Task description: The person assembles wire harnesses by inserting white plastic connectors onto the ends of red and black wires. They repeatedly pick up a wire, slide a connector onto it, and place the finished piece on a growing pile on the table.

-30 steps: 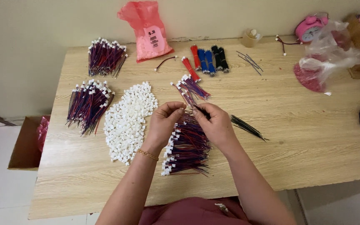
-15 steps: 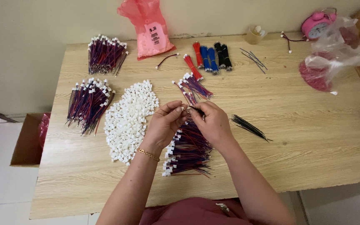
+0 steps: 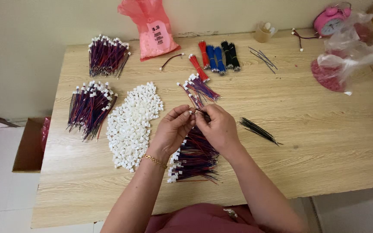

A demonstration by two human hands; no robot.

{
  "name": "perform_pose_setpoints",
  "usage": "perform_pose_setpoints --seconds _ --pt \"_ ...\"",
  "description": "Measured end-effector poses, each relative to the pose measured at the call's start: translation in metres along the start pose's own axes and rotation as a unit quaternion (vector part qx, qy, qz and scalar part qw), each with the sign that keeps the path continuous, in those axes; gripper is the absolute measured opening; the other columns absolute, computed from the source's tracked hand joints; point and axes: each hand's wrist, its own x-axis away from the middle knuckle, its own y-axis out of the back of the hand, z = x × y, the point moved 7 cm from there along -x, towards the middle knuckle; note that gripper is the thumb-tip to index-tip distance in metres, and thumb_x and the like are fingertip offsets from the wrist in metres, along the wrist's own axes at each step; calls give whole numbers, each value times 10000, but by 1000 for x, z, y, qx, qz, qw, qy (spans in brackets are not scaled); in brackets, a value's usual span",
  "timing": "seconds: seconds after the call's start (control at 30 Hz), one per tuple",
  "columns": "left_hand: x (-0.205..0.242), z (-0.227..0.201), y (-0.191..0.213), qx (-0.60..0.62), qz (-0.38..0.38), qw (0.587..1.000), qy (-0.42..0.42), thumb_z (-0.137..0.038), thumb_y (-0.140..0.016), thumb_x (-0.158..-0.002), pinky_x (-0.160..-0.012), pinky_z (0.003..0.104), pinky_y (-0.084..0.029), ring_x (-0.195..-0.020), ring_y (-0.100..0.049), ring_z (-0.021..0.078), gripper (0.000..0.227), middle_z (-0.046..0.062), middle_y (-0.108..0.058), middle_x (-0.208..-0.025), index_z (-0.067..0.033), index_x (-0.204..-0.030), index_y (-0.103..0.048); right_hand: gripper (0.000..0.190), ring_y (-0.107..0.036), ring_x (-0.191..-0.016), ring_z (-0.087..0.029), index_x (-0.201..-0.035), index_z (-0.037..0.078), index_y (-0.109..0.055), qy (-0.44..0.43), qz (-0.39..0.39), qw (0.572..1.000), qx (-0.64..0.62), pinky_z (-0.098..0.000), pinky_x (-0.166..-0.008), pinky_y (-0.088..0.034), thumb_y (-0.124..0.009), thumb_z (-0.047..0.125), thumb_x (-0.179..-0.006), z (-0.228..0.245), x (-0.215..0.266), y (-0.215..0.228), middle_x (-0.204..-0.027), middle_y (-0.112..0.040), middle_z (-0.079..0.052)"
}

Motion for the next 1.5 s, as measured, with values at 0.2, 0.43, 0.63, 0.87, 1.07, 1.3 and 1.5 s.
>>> perform_pose_setpoints --seconds 0.2,0.43,0.63,0.87,1.07,1.3,1.5 --pt "1 2 -3 -100 -13 994 -30 -26 -631 -912 -792 307 -615 -852 -708 198 152 127 -693 -990 -7 -1062 -649 141 -680 -825 -273 -913 120 -674 8 11 1000 26 -366 -698 -545 -660 258 -890 -10 1 -7 -791 -650 -91" --pt "5 -9 -2 -172 -16 984 -32 -35 -673 -882 -770 286 -616 -848 -703 179 185 112 -701 -975 -7 -1065 -663 196 -676 -924 -350 -1038 43 -677 -49 113 992 -28 -420 -780 -546 -613 196 -934 -15 3 -8 -919 -687 -168" --pt "14 -52 -11 -608 -58 786 -100 -123 -645 -913 -692 304 -583 -764 -713 165 173 68 -731 -983 -123 -1062 -732 296 -682 -928 -333 -1081 86 -648 -220 84 967 -95 -469 -815 -524 -440 294 -1045 -59 0 9 -953 -684 -170" --pt "-67 -36 2 -746 -20 624 -231 -160 -666 -861 -764 414 -558 -887 -691 320 228 92 -665 -951 -162 -1083 -716 294 -600 -733 -345 -1041 34 -569 -205 75 973 -79 -485 -703 -471 -408 279 -1038 -54 -3 -1 -718 -595 -164" --pt "-115 -8 14 -836 9 509 -206 -177 -651 -851 -732 425 -589 -894 -683 345 179 110 -626 -976 -199 -1015 -720 206 -672 -723 -239 -991 80 -672 -201 91 970 -106 -393 -675 -530 -604 272 -959 -80 -5 -14 -725 -680 -120" --pt "-142 8 47 -828 23 519 -210 -208 -666 -820 -711 397 -588 -819 -702 276 129 31 -654 -855 -244 -940 -698 153 -629 -690 -181 -1030 46 -654 -192 73 960 -191 -340 -657 -534 -606 170 -953 -84 -7 -20 -707 -665 -106" --pt "-64 -51 -11 -660 27 731 -171 -161 -712 -812 -703 351 -564 -804 -710 244 180 83 -706 -874 -182 -990 -719 150 -586 -739 -144 -1019 21 -654 -167 72 949 -256 -299 -688 -511 -635 151 -946 -81 -3 -25 -764 -635 -79"
